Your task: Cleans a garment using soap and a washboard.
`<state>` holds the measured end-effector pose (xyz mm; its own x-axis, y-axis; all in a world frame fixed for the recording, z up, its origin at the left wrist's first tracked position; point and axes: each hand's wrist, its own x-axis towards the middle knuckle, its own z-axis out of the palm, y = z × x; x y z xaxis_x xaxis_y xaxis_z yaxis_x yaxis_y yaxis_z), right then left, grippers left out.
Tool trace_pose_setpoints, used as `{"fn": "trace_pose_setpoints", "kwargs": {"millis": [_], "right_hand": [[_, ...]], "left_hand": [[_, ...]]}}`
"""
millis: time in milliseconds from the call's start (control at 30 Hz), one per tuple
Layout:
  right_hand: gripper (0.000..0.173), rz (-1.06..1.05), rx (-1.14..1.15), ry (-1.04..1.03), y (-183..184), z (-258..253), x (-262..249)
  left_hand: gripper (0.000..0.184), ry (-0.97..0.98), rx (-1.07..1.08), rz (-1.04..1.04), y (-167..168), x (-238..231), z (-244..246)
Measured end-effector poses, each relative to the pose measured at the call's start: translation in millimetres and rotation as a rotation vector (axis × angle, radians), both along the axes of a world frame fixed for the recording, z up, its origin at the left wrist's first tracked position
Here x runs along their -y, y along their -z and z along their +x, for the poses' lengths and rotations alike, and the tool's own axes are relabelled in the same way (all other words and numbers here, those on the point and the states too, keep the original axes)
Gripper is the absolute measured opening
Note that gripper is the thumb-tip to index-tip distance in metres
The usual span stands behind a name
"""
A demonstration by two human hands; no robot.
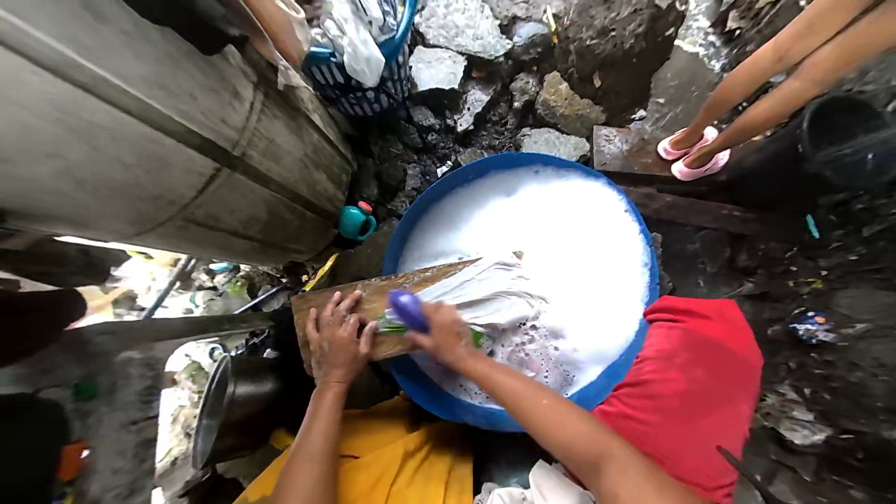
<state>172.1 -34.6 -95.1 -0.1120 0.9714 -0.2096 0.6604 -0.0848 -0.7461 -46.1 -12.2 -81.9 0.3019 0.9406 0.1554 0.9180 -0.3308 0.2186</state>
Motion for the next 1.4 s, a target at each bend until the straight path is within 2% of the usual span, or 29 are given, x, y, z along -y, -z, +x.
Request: {"fn": "trace_pose_setpoints", "kwargs": {"millis": [133, 200, 233, 300, 367, 400, 433, 500, 567, 633, 700, 767, 833, 867, 900, 933, 967, 1067, 1133, 1167, 1233, 1300, 1333, 1367, 1400], "right_hand": [[0.067, -0.134, 0.072, 0.521, 59.4, 138.8, -20.2], [0.07, -0.199, 0.062, 0.684, 55.3, 155.6, -33.1], [0.07, -0.203, 0.027, 0.69, 44.6, 138.7, -34.8], [0.064, -0.166, -0.042, 0.507, 11.0, 64.3, -32.6], [0.058, -0.102, -0.029, 0.136, -14.7, -13.7, -15.7], [0.056, -0.038, -0.006, -0.009, -18.0, -31.9, -9.5], [0.054, 0.002, 0.003, -0.065, -15.5, -30.4, -8.7], [0.055, -0.035, -0.014, 0.066, 1.3, 16.8, -19.6], [0.059, -0.103, 0.009, 0.377, 26.6, 95.2, -31.0], [0.07, -0.2, 0.07, 0.652, 48.8, 162.6, -43.4], [0.072, -0.193, 0.045, 0.758, 52.0, 168.9, -52.4], [0.064, -0.096, -0.024, 0.614, 31.1, 99.2, -50.0], [0.056, -0.037, -0.033, 0.27, -1.2, 4.3, -29.7], [0.055, -0.012, -0.04, 0.097, -12.8, -24.4, -23.8], [0.053, 0.011, -0.054, -0.007, -18.3, -32.0, -25.3], [0.052, 0.011, -0.069, -0.021, -16.2, -20.4, -32.1], [0.052, 0.005, -0.073, 0.044, -7.9, 6.2, -42.0], [0.061, -0.137, 0.034, 0.408, 26.6, 124.9, -73.6], [0.069, -0.205, 0.092, 0.605, 40.7, 161.8, -87.5], [0.071, -0.197, 0.085, 0.638, 40.2, 150.4, -89.8], [0.07, -0.111, 0.013, 0.546, 21.7, 82.6, -83.1], [0.06, -0.031, -0.095, 0.247, -7.2, -2.5, -53.5], [0.058, -0.015, -0.107, 0.053, -19.1, -29.3, -38.0], [0.056, -0.001, -0.091, -0.082, -25.7, -38.9, -29.7], [0.055, 0.018, -0.077, -0.102, -23.2, -31.8, -28.9]], "left_hand": [[0.049, -0.002, 0.001, 0.035, 4.1, 2.4, 1.0], [0.049, 0.001, -0.008, 0.037, 2.0, 0.2, 0.5], [0.05, 0.004, -0.006, 0.023, 1.9, 0.5, 1.6], [0.049, 0.003, -0.007, 0.015, 1.1, -2.6, 3.0], [0.042, 0.003, -0.01, 0.01, 0.4, -0.4, -0.2], [0.038, 0.007, -0.002, 0.006, 0.1, 0.1, -0.2], [0.038, 0.009, 0.008, -0.007, -0.5, -0.1, 0.9], [0.044, 0.006, 0.016, -0.013, -1.8, -1.9, 1.3], [0.047, -0.003, 0.024, -0.004, -0.3, 0.9, 2.1], [0.046, 0.001, 0.016, 0.014, -0.9, -1.0, 1.4], [0.046, 0.007, 0.006, 0.02, 0.2, -2.8, 2.0], [0.045, 0.007, 0.011, 0.001, -0.8, -5.1, 3.1], [0.041, -0.001, 0.008, -0.004, -2.3, -2.6, 3.1], [0.039, 0.001, 0.006, 0.004, -2.5, -2.8, 2.2], [0.039, 0.005, 0.006, 0.011, -1.9, -3.8, 2.1], [0.042, 0.008, 0.001, 0.007, -1.5, -3.7, 2.1], [0.047, 0.01, -0.005, 0.001, -1.4, -3.3, 1.6], [0.051, 0.017, -0.001, 0.01, -1.5, -4.8, 2.2], [0.05, 0.011, -0.001, 0.016, -0.1, -4.7, 3.0], [0.05, 0.011, -0.002, 0.012, 0.0, -3.4, 2.1], [0.049, 0.006, -0.015, 0.031, -1.0, -6.4, 1.9], [0.042, 0.005, -0.029, 0.032, -0.5, -4.4, 1.4], [0.037, 0.008, -0.026, 0.028, -0.4, -2.1, 1.4], [0.036, 0.012, -0.016, 0.028, -1.2, -0.9, 1.9], [0.038, 0.018, -0.014, 0.036, -1.4, -1.1, 2.0]]}}
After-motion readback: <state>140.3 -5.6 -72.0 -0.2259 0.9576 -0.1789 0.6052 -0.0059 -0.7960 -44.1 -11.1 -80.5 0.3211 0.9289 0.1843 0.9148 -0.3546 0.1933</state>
